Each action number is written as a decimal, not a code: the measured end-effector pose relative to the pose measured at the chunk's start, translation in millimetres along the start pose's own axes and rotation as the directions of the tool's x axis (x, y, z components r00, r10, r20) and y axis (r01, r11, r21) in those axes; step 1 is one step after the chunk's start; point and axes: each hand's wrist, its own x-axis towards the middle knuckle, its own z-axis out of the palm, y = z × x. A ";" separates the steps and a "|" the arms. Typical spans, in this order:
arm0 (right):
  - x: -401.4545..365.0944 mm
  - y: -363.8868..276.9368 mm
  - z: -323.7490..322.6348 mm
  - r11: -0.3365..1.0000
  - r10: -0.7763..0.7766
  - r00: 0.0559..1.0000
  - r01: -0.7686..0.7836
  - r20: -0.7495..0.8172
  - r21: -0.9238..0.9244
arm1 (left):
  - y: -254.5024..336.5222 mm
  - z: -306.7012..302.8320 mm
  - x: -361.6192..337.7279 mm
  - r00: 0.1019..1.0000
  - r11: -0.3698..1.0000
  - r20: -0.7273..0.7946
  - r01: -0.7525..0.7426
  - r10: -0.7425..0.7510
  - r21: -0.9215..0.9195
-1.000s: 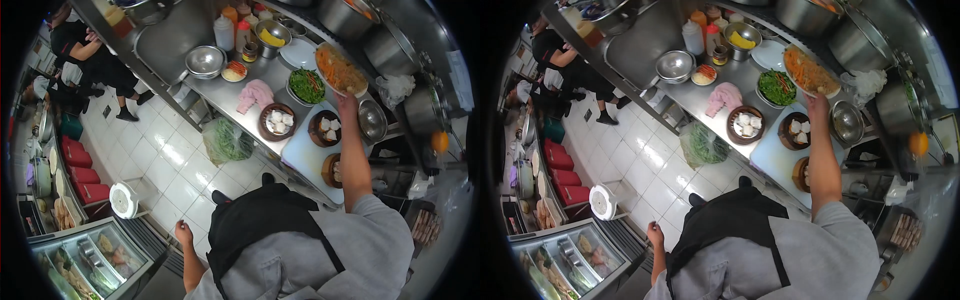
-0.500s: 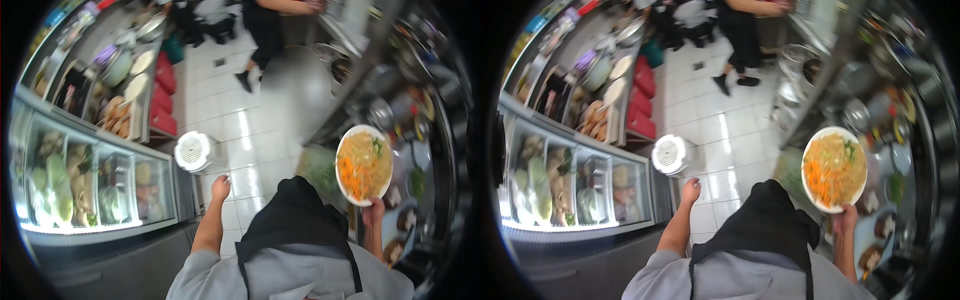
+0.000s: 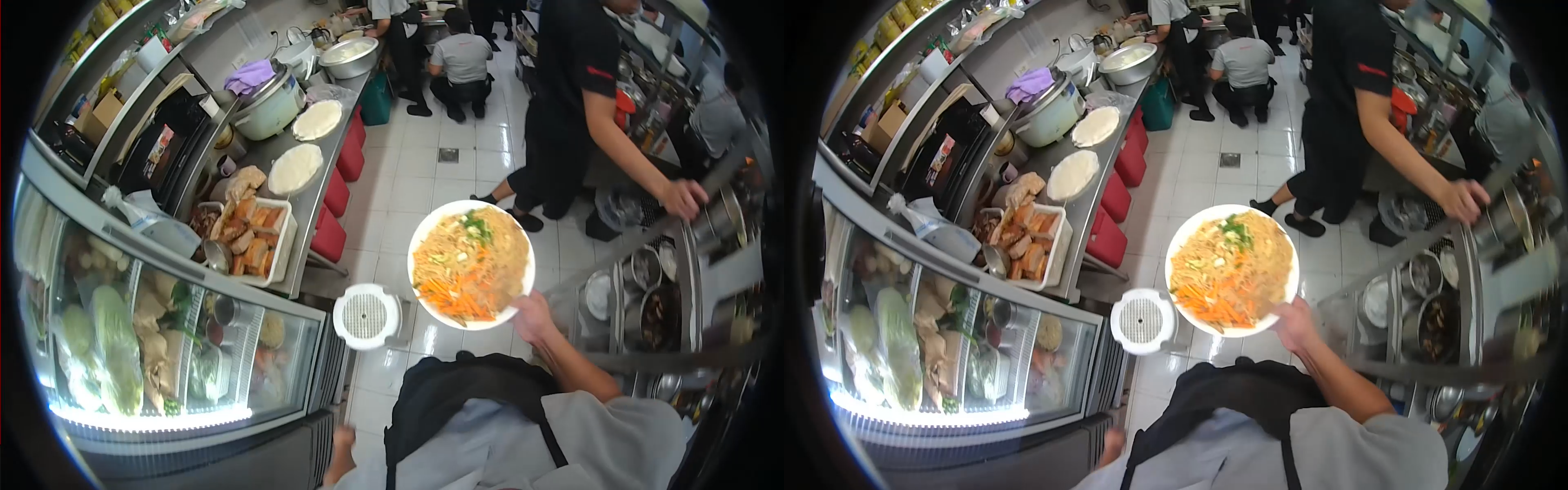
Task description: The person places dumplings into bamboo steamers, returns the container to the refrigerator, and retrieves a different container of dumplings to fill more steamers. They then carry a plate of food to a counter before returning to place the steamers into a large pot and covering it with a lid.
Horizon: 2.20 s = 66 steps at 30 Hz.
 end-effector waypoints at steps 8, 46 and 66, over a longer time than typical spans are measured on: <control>278.7 -41.5 102.4 1.000 0.010 0.985 -0.010 0.175 0.001 | 183.0 -48.0 93.7 0.928 0.915 0.285 0.314 -0.239 -0.253; 1401.9 -335.6 614.4 1.000 -0.030 0.909 0.027 0.415 0.015 | 716.2 -855.3 819.1 0.874 0.052 -0.399 -0.401 -0.277 -0.915; 1530.6 -302.7 667.4 0.974 -0.004 0.942 -0.072 0.336 0.214 | 652.5 -806.0 762.3 0.742 0.069 -0.230 -0.242 -0.630 -0.968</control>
